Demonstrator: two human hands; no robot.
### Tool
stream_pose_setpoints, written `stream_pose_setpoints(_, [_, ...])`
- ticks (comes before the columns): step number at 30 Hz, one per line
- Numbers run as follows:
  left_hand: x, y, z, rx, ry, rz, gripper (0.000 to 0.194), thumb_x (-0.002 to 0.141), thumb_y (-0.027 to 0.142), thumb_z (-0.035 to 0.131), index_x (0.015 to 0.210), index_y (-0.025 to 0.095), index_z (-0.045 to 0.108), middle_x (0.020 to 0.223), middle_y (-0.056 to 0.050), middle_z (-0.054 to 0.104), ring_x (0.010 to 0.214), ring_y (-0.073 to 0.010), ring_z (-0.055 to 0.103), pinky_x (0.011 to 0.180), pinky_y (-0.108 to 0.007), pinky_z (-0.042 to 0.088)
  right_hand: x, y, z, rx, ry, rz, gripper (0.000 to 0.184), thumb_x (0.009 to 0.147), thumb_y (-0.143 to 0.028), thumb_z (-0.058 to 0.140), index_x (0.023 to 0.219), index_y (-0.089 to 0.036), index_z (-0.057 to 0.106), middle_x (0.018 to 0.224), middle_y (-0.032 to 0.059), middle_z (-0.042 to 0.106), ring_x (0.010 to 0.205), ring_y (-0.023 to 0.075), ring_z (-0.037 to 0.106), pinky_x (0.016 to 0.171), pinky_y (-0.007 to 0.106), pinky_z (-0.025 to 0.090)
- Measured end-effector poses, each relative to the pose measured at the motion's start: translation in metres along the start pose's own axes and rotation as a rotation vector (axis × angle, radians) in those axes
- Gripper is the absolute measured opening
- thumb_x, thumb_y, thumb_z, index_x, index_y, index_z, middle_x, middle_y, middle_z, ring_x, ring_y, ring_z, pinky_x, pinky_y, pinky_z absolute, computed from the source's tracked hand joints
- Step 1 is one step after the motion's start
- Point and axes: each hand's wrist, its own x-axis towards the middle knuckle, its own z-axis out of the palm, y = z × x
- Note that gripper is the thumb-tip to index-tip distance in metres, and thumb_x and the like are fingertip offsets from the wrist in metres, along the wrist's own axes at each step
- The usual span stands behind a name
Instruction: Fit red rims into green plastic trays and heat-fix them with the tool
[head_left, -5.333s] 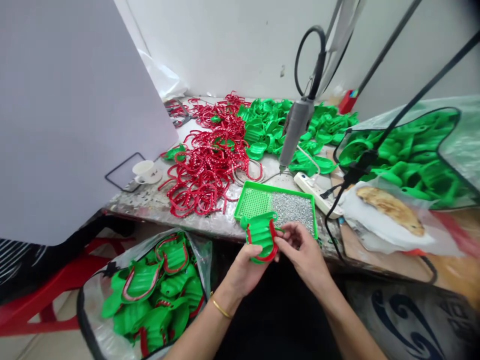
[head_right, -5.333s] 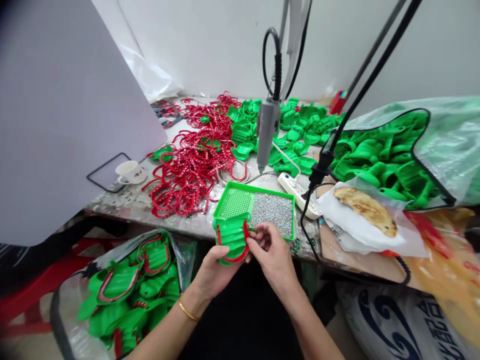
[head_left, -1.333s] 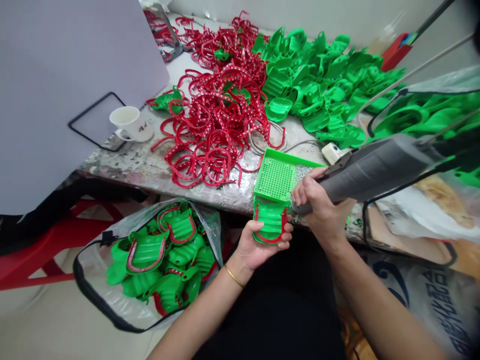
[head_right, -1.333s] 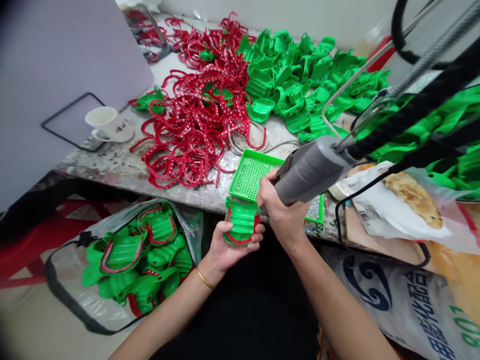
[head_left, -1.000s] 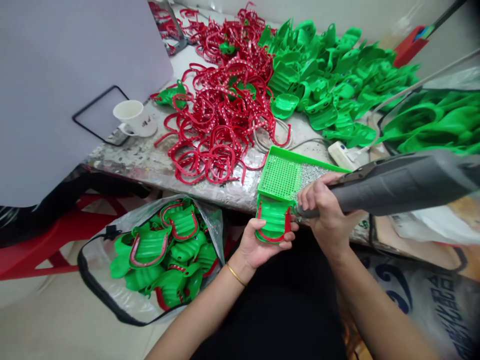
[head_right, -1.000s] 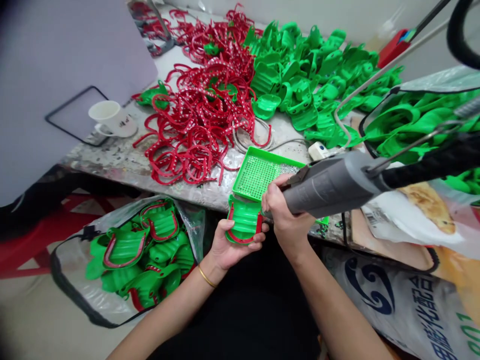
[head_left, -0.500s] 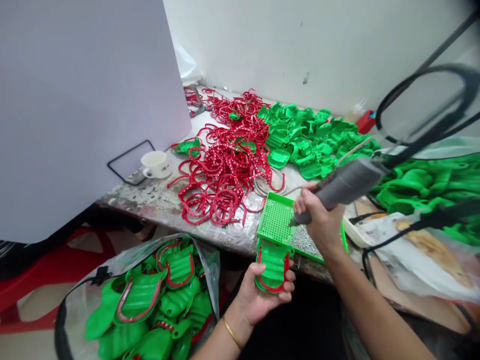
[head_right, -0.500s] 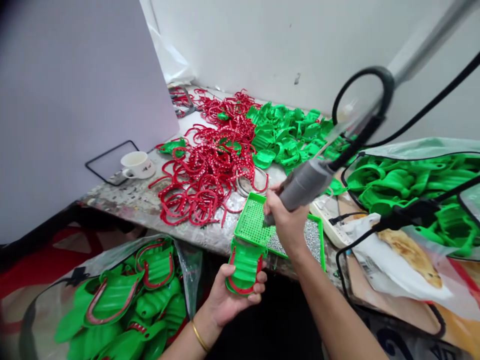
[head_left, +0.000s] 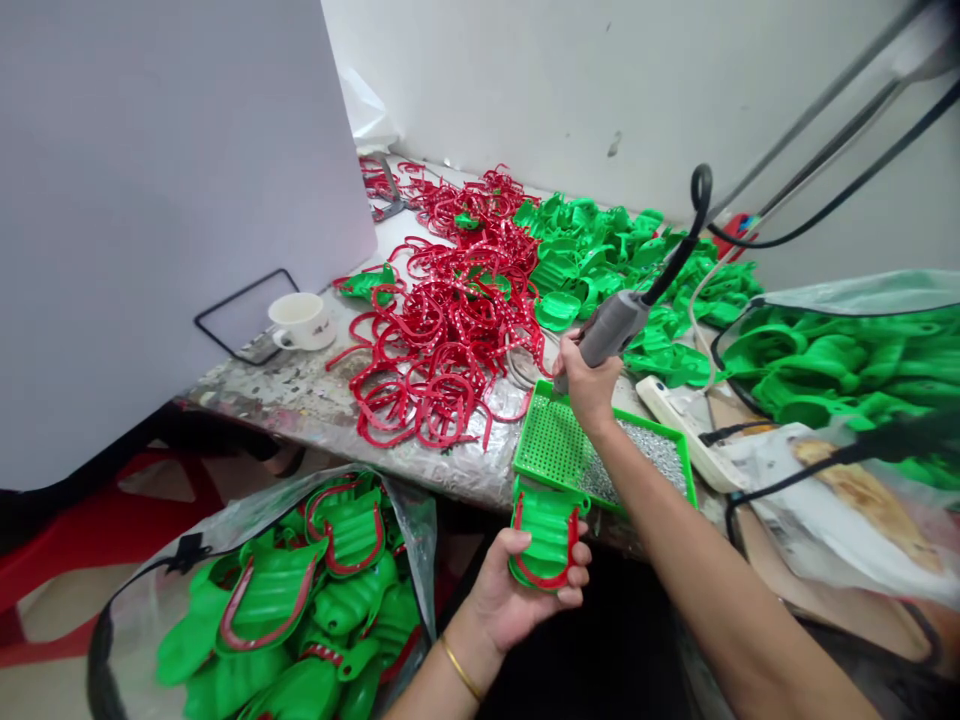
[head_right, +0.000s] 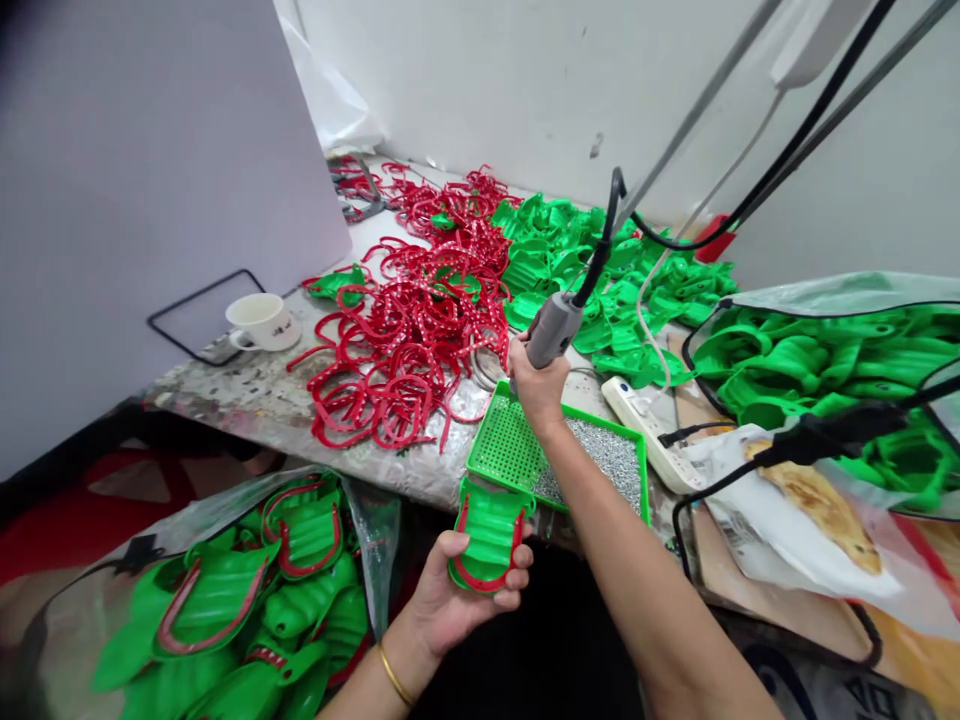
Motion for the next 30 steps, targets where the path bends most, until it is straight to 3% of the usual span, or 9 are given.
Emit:
stream_pose_setpoints(11, [0.0,0.0,-0.002,-0.004,0.0,0.001,0.066,0.068,0.031,0.056,0.124,-0.003,0.046,0.097,-0.013,0.052,0.08,-0.0172,0.048,0.067,-0.023,0.03,0.0,0.011,0.002,-0.024,0.001,0.0,0.02,0.073,-0.033,0.063,0.08,-0.014,0.058,0.05,-0.0048,0.051,0.042,0.0092,0.05,0.043,0.021,0.044])
stream_pose_setpoints(20, [0.001,0.002,0.001,-0.012,0.03,-0.017,0.066,0.065,0.031,0.058,0.122,-0.001,0.048,0.096,-0.013,0.053,0.079,-0.0165,0.048,0.066,-0.024,0.03,0.001,0.005,0.004,0.005,-0.008,-0.029,0.015,0.072,-0.03,0.062,0.078,-0.016,0.057,0.05,-0.0057,0.051,0.042,0.0086,0.048,0.044,0.022,0.044])
stream_pose_setpoints(25, [0.001,0.002,0.007,-0.039,0.049,-0.033,0.064,0.063,0.031,0.058,0.119,0.0,0.05,0.092,-0.012,0.055,0.077,-0.016,0.048,0.065,-0.024,0.03,-0.004,-0.025,-0.002,0.099,-0.004,-0.109,0.009,0.074,-0.026,0.062,0.075,-0.019,0.056,0.048,-0.0067,0.047,0.039,0.0086,0.045,0.041,0.023,0.04])
stream_pose_setpoints(27, [0.001,0.002,0.01,-0.046,0.053,-0.029,0.064,0.064,0.031,0.057,0.119,0.0,0.049,0.092,-0.012,0.055,0.077,-0.0158,0.047,0.065,-0.025,0.03,-0.019,-0.048,-0.009,0.133,-0.033,-0.151,0.007,0.076,-0.024,0.061,0.075,-0.019,0.056,0.047,-0.0075,0.045,0.038,0.0078,0.043,0.042,0.024,0.04])
stream_pose_setpoints(30, [0.001,0.0,0.012,-0.047,0.063,-0.013,0.064,0.064,0.03,0.057,0.119,-0.001,0.049,0.091,-0.012,0.055,0.077,-0.016,0.048,0.064,-0.024,0.031,-0.057,-0.084,-0.026,0.133,-0.103,-0.053,0.008,0.077,-0.023,0.062,0.081,-0.018,0.056,0.05,-0.0077,0.043,0.04,0.0071,0.043,0.042,0.023,0.037])
